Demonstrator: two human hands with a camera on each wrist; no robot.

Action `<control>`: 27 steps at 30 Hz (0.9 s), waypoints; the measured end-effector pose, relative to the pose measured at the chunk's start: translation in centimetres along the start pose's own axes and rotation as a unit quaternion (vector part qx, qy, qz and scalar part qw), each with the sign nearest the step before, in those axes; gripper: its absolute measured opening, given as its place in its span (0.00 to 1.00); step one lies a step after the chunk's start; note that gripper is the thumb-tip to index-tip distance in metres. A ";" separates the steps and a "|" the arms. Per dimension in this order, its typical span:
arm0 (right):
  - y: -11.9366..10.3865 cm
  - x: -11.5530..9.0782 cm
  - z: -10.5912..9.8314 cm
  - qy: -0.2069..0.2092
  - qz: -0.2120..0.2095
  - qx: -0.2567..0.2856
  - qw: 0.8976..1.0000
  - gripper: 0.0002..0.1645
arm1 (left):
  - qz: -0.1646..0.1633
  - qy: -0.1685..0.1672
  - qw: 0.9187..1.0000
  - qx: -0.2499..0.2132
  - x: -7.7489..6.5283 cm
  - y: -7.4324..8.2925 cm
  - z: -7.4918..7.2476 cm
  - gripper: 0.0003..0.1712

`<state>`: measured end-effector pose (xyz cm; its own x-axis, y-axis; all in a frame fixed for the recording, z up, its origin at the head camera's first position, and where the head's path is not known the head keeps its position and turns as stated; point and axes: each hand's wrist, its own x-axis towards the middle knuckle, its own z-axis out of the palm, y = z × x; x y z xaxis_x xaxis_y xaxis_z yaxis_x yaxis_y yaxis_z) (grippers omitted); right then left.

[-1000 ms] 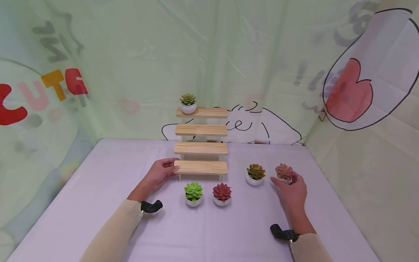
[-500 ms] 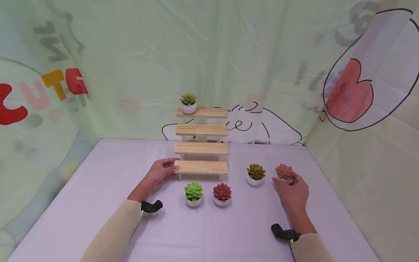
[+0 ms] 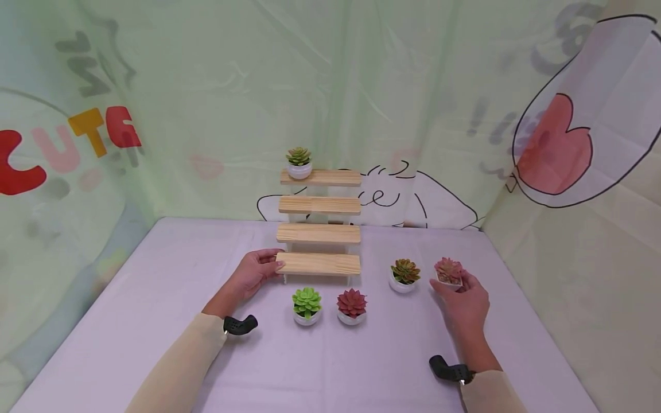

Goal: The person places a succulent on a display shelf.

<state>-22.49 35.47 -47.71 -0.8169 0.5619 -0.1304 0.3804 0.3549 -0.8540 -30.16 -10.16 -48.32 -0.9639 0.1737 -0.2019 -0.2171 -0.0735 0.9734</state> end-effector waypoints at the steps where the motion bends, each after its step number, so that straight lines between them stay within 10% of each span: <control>1: -0.1 -0.1 0.0 -0.001 -0.002 -0.004 1.000 0.59 | 0.001 0.000 1.000 -0.001 0.0 0.0 0.0 0.27; 27: -4.4 -1.9 -0.2 0.017 -0.047 0.018 0.999 0.56 | 0.002 -0.001 1.000 -0.004 -0.1 -0.1 0.1 0.27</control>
<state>-22.54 33.03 -43.59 -0.8329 0.5526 -0.0316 0.2856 0.3800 -0.8798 -30.08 -10.07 -48.37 -0.9645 0.1758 -0.1969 -0.2138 -0.0828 0.9734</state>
